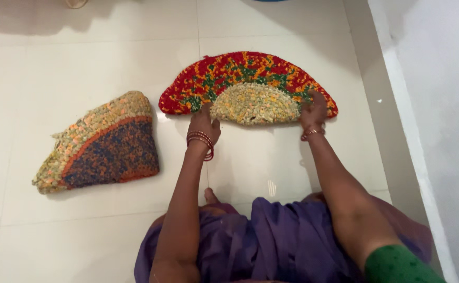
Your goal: The person sits on a tiled floor and repeatedly unfolds and folds two small, colorful, semi-circular woven rugs. They alternate between the two rugs, unfolding each to a flat circular shape and then folding it back into a semi-circle, repeating this cycle multiple times without stacking or storing them.
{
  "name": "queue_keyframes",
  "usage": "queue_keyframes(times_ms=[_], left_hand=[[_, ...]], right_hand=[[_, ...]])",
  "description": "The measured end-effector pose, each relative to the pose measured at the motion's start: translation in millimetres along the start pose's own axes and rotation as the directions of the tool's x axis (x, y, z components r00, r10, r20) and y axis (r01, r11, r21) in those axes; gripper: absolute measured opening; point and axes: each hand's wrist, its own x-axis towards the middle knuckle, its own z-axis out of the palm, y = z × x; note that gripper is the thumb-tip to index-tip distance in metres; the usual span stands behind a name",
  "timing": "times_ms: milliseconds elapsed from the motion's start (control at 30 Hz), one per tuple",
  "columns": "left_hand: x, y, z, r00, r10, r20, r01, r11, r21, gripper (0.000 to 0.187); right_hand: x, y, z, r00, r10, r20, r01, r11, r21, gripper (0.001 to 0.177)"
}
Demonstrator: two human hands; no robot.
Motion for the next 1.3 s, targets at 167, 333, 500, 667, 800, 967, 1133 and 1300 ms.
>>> queue_keyframes(times_ms=[167,333,500,667,800,967,1133,1300], left_hand=[[2.1,9.9,-15.9,0.999,-0.021,-0.039,0.026,0.992,0.126,0.061],[8.5,18.7,-33.2,0.996,-0.087,-0.028,0.091,0.98,0.177,0.061],[15.4,20.0,-42.0,0.992,-0.1,-0.08,0.112,0.98,0.164,0.059],[15.1,17.8,-45.6,0.988,-0.056,-0.144,0.077,0.987,0.144,0.057],[13.6,17.7,-52.9,0.985,-0.056,-0.166,0.079,0.988,0.134,0.055],[12.8,16.0,-67.3,0.961,-0.012,-0.278,0.045,0.992,0.115,0.05],[5.7,13.2,-83.2,0.876,0.049,-0.48,-0.055,0.998,0.001,0.045],[2.0,13.5,-86.1,0.87,0.045,-0.491,-0.052,0.999,-0.002,0.042]], right_hand=[[67.7,-50.0,67.1,0.849,-0.189,0.494,0.297,0.943,-0.15,0.069],[148.6,-39.0,171.0,0.719,-0.197,0.666,0.578,0.702,-0.416,0.103],[172.0,-76.4,186.4,0.663,0.196,0.723,0.454,0.662,-0.596,0.116],[173.1,-107.8,158.4,0.681,0.222,0.698,0.374,0.714,-0.592,0.079],[140.4,-114.2,119.0,0.794,-0.199,0.575,0.471,0.798,-0.375,0.042],[66.6,-140.6,25.9,0.633,-0.572,0.522,0.749,0.623,-0.226,0.036],[-69.7,-158.5,-75.8,0.374,-0.418,0.828,0.742,0.67,0.003,0.046],[-137.5,-147.4,-117.2,0.166,-0.228,0.959,0.363,0.919,0.155,0.04]])
